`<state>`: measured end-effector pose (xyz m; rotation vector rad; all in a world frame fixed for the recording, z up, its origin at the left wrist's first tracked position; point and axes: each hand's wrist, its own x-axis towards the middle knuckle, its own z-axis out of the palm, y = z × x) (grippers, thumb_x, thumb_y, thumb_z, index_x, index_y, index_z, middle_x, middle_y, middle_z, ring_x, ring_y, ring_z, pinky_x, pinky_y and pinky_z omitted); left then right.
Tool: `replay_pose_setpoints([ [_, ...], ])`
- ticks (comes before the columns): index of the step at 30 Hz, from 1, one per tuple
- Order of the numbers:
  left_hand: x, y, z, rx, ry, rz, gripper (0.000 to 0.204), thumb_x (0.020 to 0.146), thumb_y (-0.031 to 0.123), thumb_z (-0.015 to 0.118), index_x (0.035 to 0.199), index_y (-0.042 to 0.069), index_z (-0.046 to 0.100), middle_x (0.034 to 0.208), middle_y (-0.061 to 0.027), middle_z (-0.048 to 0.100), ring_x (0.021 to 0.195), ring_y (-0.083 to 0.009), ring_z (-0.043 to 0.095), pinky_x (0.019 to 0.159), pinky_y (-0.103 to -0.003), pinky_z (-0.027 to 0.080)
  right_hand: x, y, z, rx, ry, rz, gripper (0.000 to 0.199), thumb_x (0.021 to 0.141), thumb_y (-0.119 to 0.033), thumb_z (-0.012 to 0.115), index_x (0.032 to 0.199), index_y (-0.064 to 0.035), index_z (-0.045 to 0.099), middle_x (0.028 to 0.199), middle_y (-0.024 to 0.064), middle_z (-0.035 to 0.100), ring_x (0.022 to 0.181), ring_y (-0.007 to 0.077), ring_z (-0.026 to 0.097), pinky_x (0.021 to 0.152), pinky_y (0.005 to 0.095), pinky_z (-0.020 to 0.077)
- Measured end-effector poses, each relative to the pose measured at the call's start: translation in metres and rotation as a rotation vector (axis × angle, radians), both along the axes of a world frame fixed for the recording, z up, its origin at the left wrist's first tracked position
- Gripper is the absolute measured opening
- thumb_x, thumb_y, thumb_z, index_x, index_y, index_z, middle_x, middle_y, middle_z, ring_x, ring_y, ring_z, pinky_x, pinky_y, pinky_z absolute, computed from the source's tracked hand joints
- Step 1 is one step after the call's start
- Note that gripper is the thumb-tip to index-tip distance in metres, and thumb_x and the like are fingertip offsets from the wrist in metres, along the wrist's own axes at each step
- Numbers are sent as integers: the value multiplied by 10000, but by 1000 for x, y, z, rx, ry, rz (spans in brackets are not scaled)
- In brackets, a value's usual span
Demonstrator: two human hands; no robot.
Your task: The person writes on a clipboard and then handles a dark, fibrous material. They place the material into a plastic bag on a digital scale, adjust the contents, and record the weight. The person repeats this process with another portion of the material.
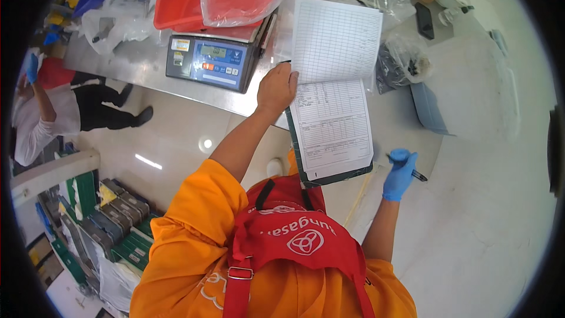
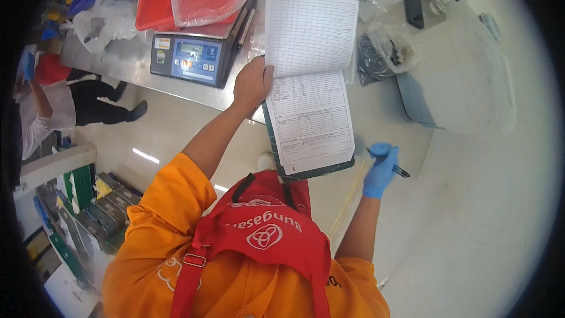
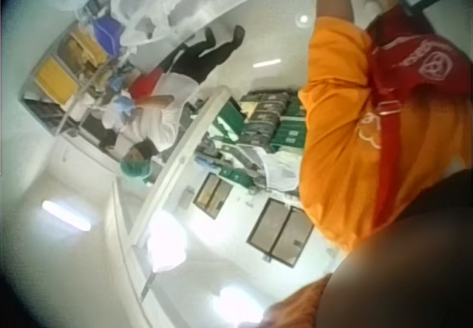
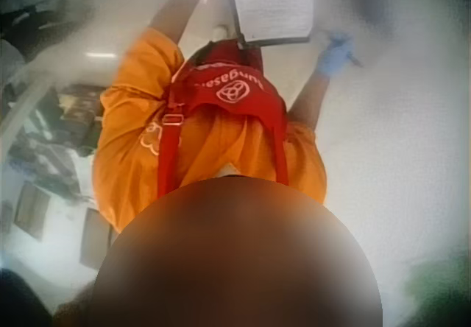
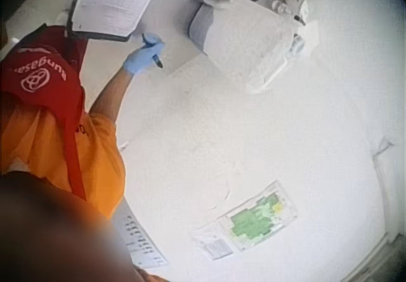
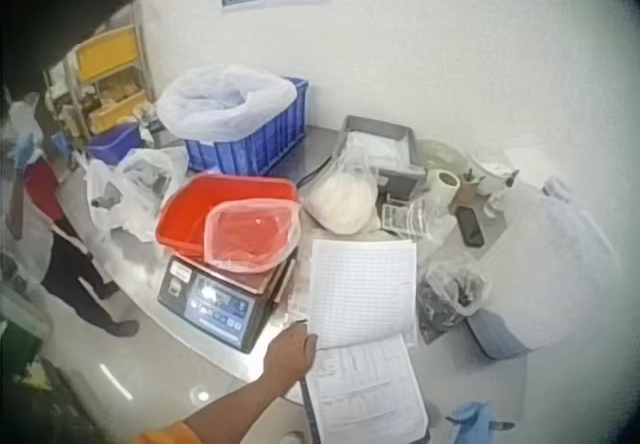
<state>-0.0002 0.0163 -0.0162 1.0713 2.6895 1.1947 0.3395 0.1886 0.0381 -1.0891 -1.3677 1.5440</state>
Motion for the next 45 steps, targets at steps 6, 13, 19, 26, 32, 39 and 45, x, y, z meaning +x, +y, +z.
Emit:
replay_pose_setpoints([
  [6,4,0,12,-6,-37,-19,208,939,230,559,946,23,554,858,-213,612,829,-422,601,755,-502,480,94,-37,-34,-220,-453,83,298,982,-267,568,891,-6,678,830,90,702,547,103,508,514,256,395],
  [13,-17,6,22,19,-354,-94,351,841,221,706,1106,25,586,988,-203,702,929,-335,684,807,-401,519,60,-106,-78,-542,-137,354,250,950,-297,633,910,-50,654,710,43,654,433,91,424,407,246,303],
  [19,-13,10,43,98,-395,-258,247,803,157,738,992,28,647,923,-143,704,847,-234,676,786,-337,507,14,-116,-57,-607,117,249,153,919,-216,689,900,-100,591,587,-6,511,395,102,401,373,262,264],
  [26,37,-15,84,155,-121,-498,120,757,69,685,874,59,657,935,-119,687,974,-294,644,888,-372,485,13,-112,-22,-507,261,236,136,939,-142,635,1045,-83,572,650,9,551,404,96,390,371,261,259],
  [32,91,-59,156,339,167,-381,311,749,45,688,1052,51,619,1241,-175,612,1185,-362,566,1041,-425,407,2,-101,24,-514,507,237,248,985,-188,578,1210,-85,554,766,24,599,447,95,383,419,252,292],
  [39,98,-98,165,395,-147,-247,298,804,37,709,1087,8,622,1211,-187,635,1136,-287,618,971,-375,470,-127,-28,88,-544,611,333,228,990,-265,589,1168,-137,526,682,1,486,449,107,357,402,307,312],
  [45,84,-139,113,211,-454,-130,217,866,33,693,1068,-16,632,1048,-118,707,981,-183,681,871,-317,528,-327,103,139,-518,612,362,389,959,-372,645,700,-126,491,521,27,418,435,154,393,409,333,302],
])
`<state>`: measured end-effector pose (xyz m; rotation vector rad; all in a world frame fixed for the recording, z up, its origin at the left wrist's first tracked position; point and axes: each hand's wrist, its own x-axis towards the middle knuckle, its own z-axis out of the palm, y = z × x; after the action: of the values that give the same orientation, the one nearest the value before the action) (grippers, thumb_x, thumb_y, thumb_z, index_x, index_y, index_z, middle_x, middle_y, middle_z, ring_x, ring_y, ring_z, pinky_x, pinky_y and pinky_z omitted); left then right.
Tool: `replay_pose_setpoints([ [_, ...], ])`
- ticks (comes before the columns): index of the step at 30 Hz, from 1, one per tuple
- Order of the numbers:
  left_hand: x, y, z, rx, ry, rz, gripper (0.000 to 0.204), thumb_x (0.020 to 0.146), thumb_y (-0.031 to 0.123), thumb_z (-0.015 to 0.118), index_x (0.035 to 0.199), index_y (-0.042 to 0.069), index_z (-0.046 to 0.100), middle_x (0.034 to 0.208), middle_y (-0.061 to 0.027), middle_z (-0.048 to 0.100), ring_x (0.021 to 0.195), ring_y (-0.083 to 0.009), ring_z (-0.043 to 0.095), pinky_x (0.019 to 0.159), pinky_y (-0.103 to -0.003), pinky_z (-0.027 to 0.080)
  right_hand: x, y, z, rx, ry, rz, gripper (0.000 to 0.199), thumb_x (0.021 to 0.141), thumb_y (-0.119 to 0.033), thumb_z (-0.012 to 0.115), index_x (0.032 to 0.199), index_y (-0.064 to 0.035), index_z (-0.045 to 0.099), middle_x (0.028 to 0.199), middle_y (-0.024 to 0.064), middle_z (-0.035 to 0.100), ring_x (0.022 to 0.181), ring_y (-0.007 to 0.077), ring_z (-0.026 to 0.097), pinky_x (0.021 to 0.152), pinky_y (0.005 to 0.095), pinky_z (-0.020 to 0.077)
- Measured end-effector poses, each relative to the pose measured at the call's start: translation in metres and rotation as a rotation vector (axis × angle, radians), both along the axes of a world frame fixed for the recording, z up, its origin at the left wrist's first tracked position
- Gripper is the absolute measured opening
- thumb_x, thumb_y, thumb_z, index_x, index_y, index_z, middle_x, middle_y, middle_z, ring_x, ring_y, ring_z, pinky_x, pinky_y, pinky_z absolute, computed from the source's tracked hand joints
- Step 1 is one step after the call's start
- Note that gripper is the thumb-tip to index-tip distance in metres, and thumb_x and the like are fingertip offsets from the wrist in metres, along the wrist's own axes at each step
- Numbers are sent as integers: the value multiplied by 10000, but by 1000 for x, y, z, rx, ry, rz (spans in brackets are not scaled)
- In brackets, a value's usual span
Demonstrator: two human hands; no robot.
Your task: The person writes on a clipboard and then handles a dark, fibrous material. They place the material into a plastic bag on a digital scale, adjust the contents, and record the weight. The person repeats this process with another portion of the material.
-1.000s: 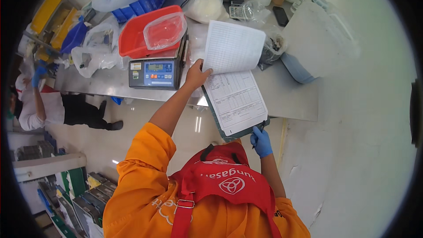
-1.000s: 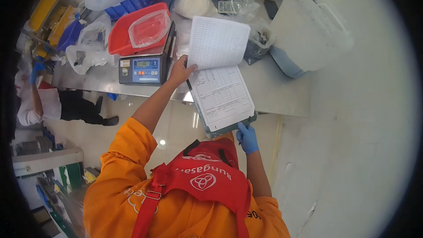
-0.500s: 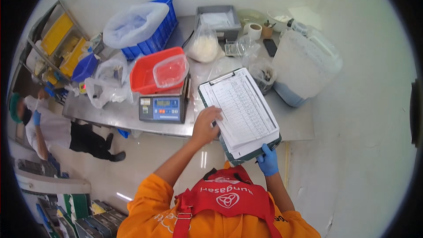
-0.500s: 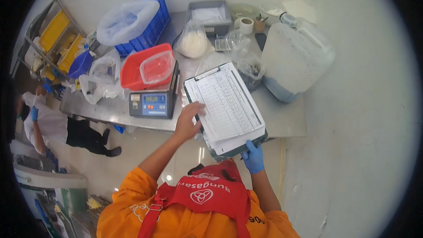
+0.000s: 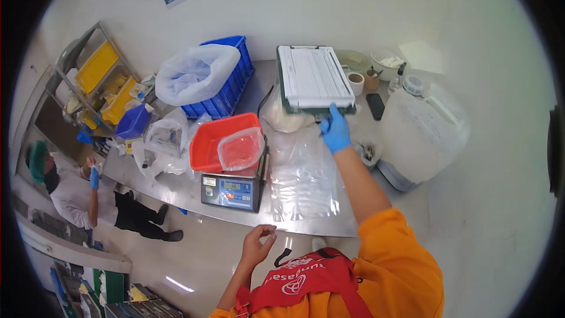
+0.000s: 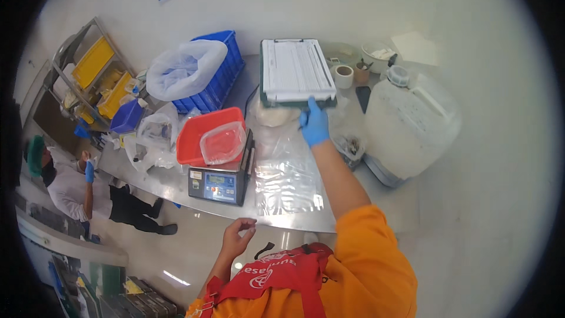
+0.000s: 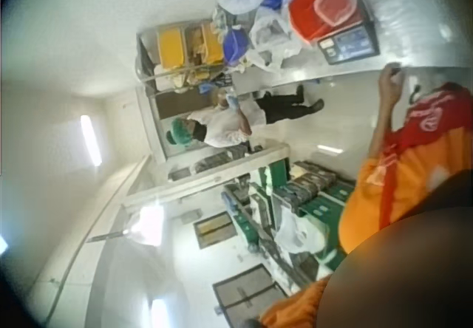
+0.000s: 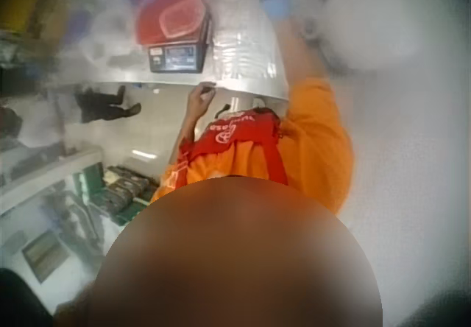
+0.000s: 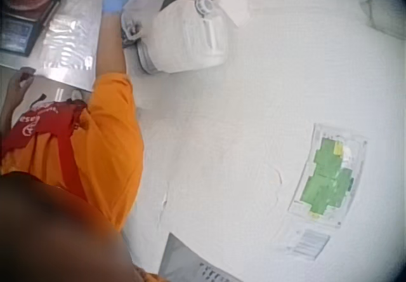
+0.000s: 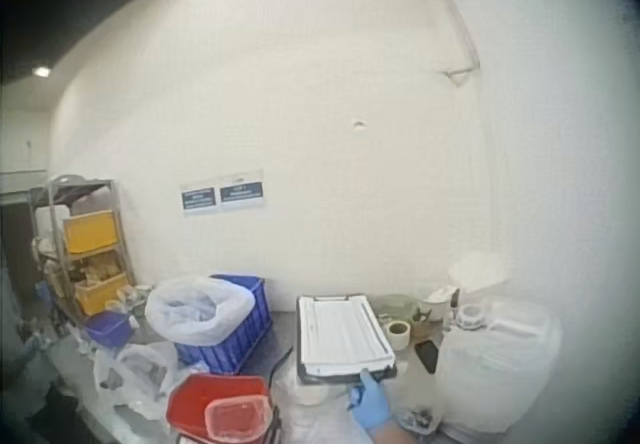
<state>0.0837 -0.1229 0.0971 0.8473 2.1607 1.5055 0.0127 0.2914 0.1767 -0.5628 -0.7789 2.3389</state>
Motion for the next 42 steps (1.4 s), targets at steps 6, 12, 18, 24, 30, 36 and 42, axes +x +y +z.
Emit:
replay_pose_setpoints([
  [6,-7,-47,-92,-232,-139,379,294,874,165,716,1085,-21,633,982,-112,712,889,-207,700,792,-316,547,-102,78,-7,233,-275,2,384,928,-451,656,1006,-75,647,814,31,611,452,86,386,404,263,305],
  [12,56,-131,-208,-90,-933,760,243,887,192,658,1037,3,628,918,-76,677,779,-206,662,667,-328,533,-83,79,-31,-13,-19,74,600,937,-639,498,603,-149,583,548,-7,494,399,123,346,392,273,255],
  [18,95,-144,-213,-549,-895,562,232,891,190,656,1050,25,615,929,-70,676,787,-205,667,660,-315,530,-68,153,-17,-6,110,49,674,907,-712,434,488,-188,366,460,7,379,396,169,308,409,312,190],
  [24,53,-114,-211,-509,-785,488,225,895,188,654,1062,47,602,940,-64,676,794,-205,673,652,-301,527,-96,252,-32,-18,166,-190,513,947,-576,469,685,-144,558,614,56,559,502,202,476,478,366,366],
  [30,9,-75,-209,-134,-777,633,220,899,186,652,1075,70,589,951,-59,675,801,-204,678,645,-288,523,-133,320,-58,404,-774,-838,529,975,-433,463,1008,51,675,959,221,709,877,381,681,777,470,530],
  [36,38,-71,-181,-186,-902,821,223,898,163,657,1085,63,588,951,-59,674,815,-200,684,665,-292,536,-120,363,-74,306,-957,-936,457,950,-347,504,1029,69,675,1019,265,702,947,408,684,799,477,535],
  [42,105,-107,-142,-527,-951,821,228,896,162,655,1086,49,600,953,-68,671,823,-208,679,663,-308,547,-152,427,-120,675,-1106,-760,345,951,-269,504,1074,-11,697,1080,210,705,1033,376,670,863,448,522],
])
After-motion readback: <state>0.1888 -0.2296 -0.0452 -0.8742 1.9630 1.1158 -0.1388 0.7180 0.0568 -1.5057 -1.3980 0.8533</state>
